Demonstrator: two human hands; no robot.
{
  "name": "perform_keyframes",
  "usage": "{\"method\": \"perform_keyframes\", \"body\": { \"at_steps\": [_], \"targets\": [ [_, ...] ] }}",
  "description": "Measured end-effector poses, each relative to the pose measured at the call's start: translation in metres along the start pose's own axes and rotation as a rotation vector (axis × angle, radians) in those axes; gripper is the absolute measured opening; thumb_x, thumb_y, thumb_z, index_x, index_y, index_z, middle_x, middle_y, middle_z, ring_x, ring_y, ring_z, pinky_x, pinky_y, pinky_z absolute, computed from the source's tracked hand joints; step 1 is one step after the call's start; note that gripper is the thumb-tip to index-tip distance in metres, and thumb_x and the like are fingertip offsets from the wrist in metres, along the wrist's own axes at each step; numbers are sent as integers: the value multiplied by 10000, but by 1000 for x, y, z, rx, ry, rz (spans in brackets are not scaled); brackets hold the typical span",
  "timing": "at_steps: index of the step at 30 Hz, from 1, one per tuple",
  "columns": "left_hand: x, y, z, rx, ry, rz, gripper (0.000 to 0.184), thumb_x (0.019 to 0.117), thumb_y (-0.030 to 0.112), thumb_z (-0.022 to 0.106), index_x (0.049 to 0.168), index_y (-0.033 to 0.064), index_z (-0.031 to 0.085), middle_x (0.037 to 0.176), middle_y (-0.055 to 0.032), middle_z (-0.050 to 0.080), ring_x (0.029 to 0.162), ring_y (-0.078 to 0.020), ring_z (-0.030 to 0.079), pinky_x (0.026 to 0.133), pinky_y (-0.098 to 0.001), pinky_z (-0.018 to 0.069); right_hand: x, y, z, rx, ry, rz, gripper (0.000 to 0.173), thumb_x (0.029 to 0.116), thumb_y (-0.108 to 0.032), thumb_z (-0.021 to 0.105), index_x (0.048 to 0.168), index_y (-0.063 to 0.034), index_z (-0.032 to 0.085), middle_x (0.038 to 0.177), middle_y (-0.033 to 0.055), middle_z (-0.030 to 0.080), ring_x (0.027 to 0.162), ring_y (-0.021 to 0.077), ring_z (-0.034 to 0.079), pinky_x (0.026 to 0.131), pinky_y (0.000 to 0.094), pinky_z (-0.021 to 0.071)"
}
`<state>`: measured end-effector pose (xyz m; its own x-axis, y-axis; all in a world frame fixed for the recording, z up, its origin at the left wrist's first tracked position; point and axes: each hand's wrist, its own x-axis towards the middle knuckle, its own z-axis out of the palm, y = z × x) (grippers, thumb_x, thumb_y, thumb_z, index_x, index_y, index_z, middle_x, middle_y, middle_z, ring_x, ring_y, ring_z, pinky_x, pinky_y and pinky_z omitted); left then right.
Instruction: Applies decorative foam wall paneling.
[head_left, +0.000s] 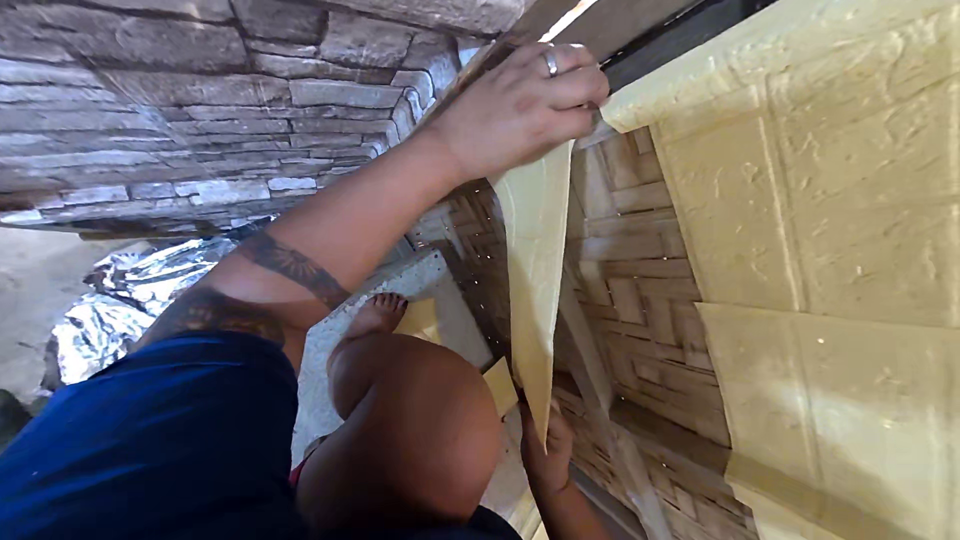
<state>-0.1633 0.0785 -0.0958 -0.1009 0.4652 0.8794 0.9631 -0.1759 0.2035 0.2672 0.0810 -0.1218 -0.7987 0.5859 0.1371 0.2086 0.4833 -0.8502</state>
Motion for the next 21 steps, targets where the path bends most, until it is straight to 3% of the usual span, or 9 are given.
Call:
{"method": "perform_keyframes", "body": {
  "at_steps": [5, 8, 14, 21],
  "targets": [
    [-8, -2, -18, -28, -158, -37, 228, 1062, 130, 490, 1067, 81, 713, 1310, -85, 675, 1374, -317, 524, 1145, -499, 407, 3, 7, -7, -39, 10, -97, 314, 1059, -142, 524, 1229, -301, 733, 1391, -94, 644, 1284, 88, 597, 1086, 283, 495],
    [-17, -4, -32, -30, -232, -37, 226, 1060, 128, 487, 1080, 55, 700, 1279, -118, 686, 1361, -348, 537, 1161, -528, 387, 5, 11, -9, -20, -7, -136, 339, 1068, -135, 516, 1289, -313, 702, 1415, -81, 629, 1330, 121, 570, 1123, 315, 472],
    [-49, -5, -52, 32, -248, -41, 188, 1049, 84, 517, 1103, 62, 696, 1107, -175, 705, 1125, -394, 649, 1020, -560, 463, 3, 21, -14, 1, -24, -168, 342, 1066, -115, 508, 1301, -277, 697, 1429, -32, 621, 1344, 170, 566, 1131, 357, 476],
    [-77, -2, -52, -72, -165, -187, 213, 1029, 100, 576, 1201, 39, 687, 1085, -204, 708, 1044, -375, 684, 933, -511, 532, 5, 28, -20, 29, -29, -192, 356, 1064, -90, 505, 1311, -266, 693, 1429, 15, 623, 1353, 228, 562, 1141, 412, 470]
  ]
}}
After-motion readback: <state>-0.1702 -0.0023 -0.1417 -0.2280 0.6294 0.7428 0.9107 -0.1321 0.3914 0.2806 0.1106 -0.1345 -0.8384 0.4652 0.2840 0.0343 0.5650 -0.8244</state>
